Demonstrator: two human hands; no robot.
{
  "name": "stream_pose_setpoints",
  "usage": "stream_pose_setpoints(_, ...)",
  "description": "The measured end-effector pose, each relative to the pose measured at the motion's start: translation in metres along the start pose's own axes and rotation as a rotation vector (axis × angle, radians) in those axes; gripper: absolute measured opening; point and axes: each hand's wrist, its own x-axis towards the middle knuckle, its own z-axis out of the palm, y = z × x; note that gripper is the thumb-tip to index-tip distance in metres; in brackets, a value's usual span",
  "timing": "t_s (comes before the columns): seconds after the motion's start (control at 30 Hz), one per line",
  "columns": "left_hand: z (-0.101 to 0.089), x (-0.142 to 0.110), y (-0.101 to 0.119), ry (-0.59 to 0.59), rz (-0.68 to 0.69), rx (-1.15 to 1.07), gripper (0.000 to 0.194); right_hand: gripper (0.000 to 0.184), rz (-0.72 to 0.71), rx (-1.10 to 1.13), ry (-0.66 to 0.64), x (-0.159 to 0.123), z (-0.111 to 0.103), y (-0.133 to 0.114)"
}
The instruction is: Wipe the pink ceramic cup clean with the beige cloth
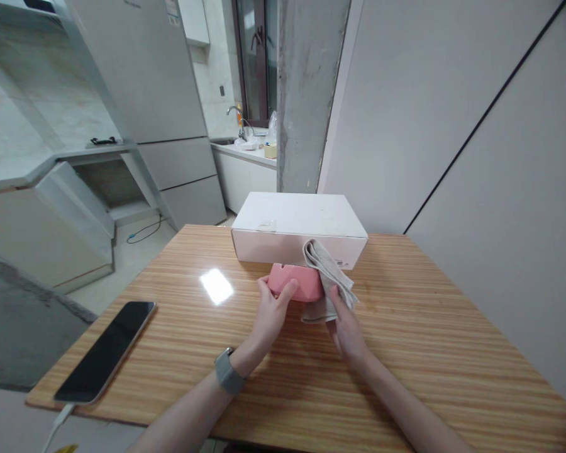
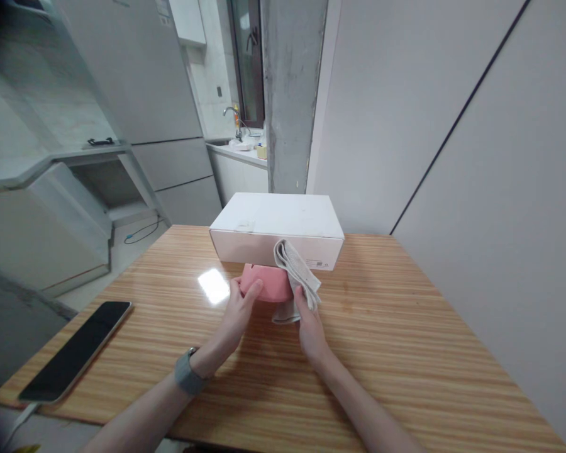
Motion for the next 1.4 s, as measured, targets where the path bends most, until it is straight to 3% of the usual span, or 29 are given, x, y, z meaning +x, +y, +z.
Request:
stream_pose_setpoints(0.17,-0.006,0.012,0.000,-0.187,-0.032,-0.101,0.043,0.038,0.115,0.112,0.097,0.005,-0.001,-0.009)
stream_pose_setpoints(0.27,-0.006,0.011,-0.001,-0.185,0.041,-0.057,0.035,0.039,0.142,0.171,0.060,0.007,-0.001,-0.021)
stream_pose_setpoints(0.33,-0.004,0.007,-0.001,-0.208,0.065,-0.073,0.040,0.040,0.152,0.186,0.035,0.007,0.000,-0.028)
stream_pose_setpoints(0.47,0.002,0.000,0.000,-0.445,0.034,-0.214,0.050,0.042,0.178,0.208,-0.036,0.003,0.005,-0.033)
stream_pose_setpoints(0.53,0.003,-0.001,0.001,-0.508,0.003,-0.229,0.052,0.043,0.189,0.211,-0.074,0.001,0.006,-0.033)
stream_pose_setpoints(0.63,0.001,0.000,0.003,-0.464,-0.010,-0.184,0.056,0.043,0.195,0.184,-0.065,0.001,0.005,-0.031)
stream_pose_setpoints(0.83,-0.003,0.001,0.006,-0.199,0.107,0.109,0.072,0.050,0.235,0.117,-0.046,0.001,0.001,-0.025)
stream_pose_setpoints(1.03,-0.001,0.002,0.014,-0.096,0.110,0.233,0.083,0.051,0.200,0.110,0.016,-0.003,0.002,-0.022)
stream_pose_setpoints(1.17,-0.003,0.006,0.010,-0.118,0.096,0.227,0.092,0.051,0.213,0.127,0.023,0.000,-0.001,-0.019)
stream_pose_setpoints(1.3,-0.006,0.011,0.006,-0.189,-0.093,-0.024,0.064,0.044,0.181,0.126,0.009,0.008,-0.008,-0.020)
stream_pose_setpoints(1.4,-0.007,0.011,0.009,-0.261,-0.107,-0.072,0.057,0.041,0.139,0.120,0.030,0.015,-0.013,-0.024)
